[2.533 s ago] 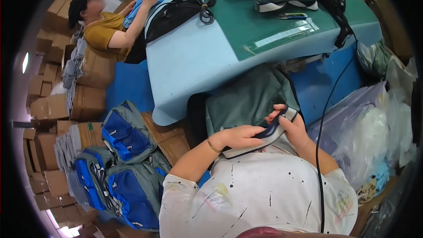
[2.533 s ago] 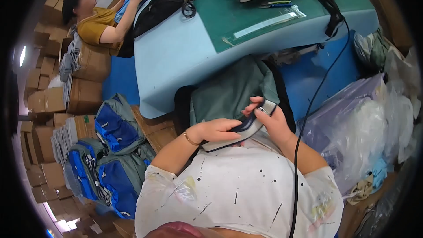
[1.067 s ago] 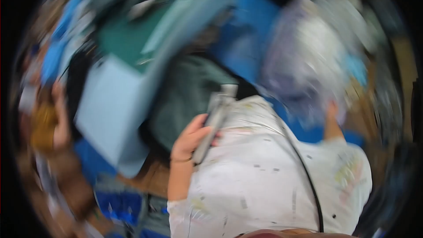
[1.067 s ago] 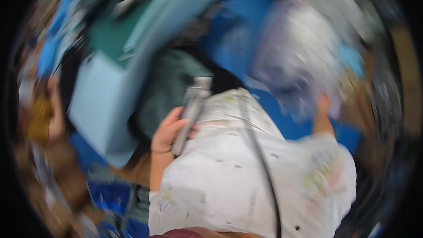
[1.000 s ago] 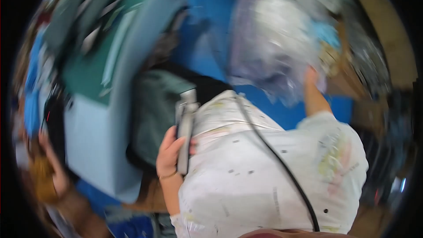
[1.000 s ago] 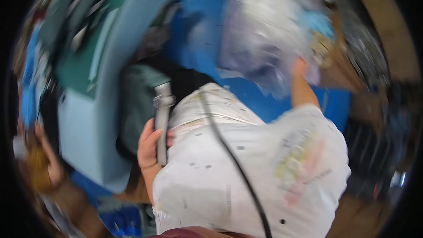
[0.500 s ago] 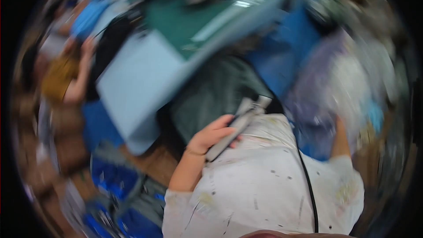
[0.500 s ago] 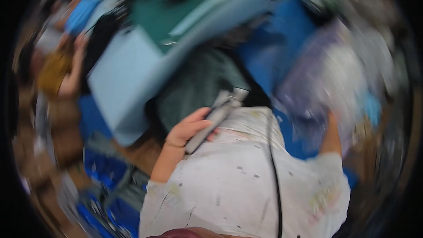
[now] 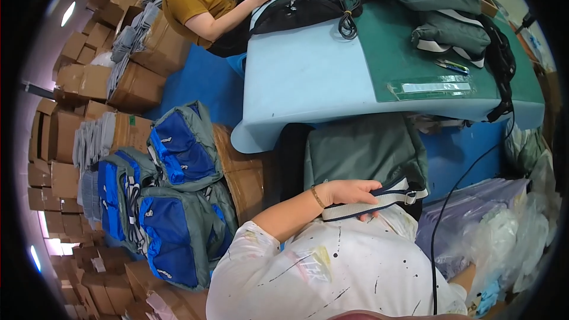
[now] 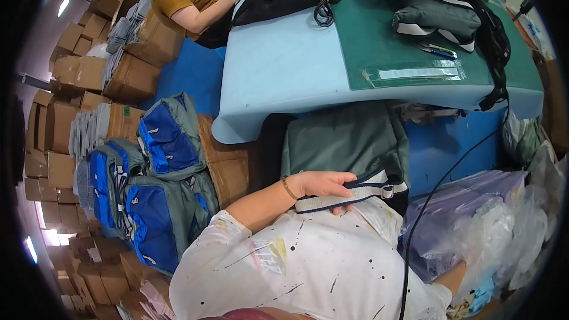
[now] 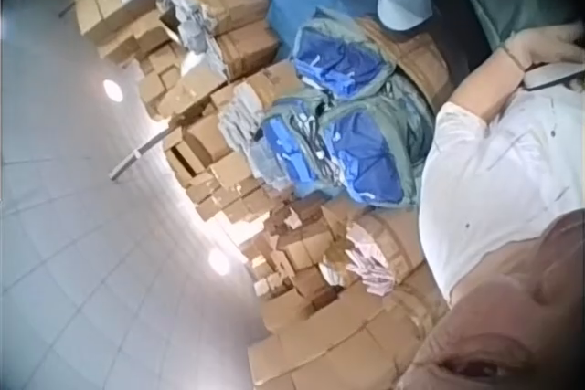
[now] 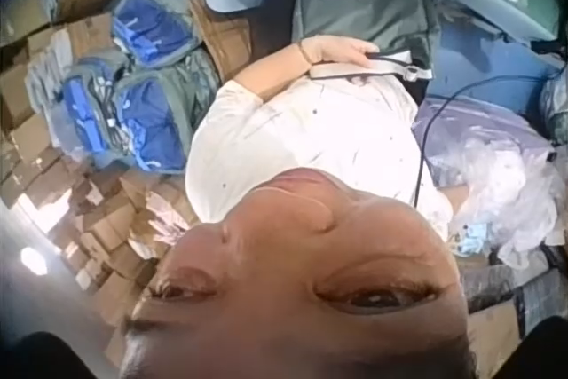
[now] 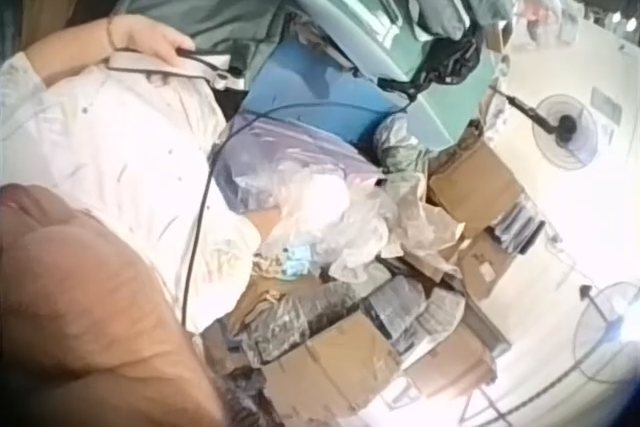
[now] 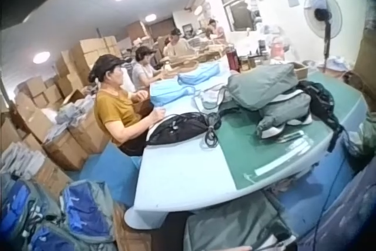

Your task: The recorder is assembling and finishing backpacks by attaching straps, buckles, and trimming loose threads in a factory workshop.

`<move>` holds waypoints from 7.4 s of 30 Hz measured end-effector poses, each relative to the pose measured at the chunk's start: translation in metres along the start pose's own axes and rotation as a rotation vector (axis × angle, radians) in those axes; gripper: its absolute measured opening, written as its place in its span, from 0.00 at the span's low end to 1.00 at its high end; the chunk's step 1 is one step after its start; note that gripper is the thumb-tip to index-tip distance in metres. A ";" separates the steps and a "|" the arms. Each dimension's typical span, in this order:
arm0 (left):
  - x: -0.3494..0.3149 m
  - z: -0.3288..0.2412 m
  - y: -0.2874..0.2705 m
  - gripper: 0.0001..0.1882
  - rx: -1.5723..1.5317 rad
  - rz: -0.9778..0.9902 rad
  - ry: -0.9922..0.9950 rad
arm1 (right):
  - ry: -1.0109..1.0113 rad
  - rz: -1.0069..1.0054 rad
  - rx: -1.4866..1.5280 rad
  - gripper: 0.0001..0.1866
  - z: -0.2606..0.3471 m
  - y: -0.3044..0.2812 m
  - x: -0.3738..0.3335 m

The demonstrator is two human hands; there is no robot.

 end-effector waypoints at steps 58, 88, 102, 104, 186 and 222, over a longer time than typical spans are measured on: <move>-0.028 -0.030 -0.032 0.15 0.027 -0.512 0.458 | -0.733 0.266 1.273 0.10 0.285 -0.343 -0.228; -0.063 -0.031 -0.017 0.27 0.940 -0.646 0.542 | -0.920 0.250 1.250 0.11 0.278 -0.359 -0.236; -0.056 -0.025 -0.004 0.29 0.837 -0.624 0.431 | -0.464 0.736 1.449 0.16 0.309 -0.358 -0.226; -0.055 -0.022 -0.006 0.25 0.775 -0.611 0.450 | -0.435 0.728 1.470 0.16 0.307 -0.359 -0.227; -0.049 -0.031 0.018 0.26 1.180 -0.530 0.368 | -0.443 0.952 1.590 0.06 0.299 -0.348 -0.243; -0.056 -0.044 0.023 0.08 1.282 -0.700 0.671 | 0.082 1.276 1.461 0.07 0.302 -0.304 -0.242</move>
Point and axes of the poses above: each hand's wrist, its own x-axis towards the middle knuckle, its own y-axis out of the palm, z = x × y, the point moved 7 cm from there along x, towards the middle knuckle, and after that the axes turned 15 degrees about y, right-handed, at the moved point
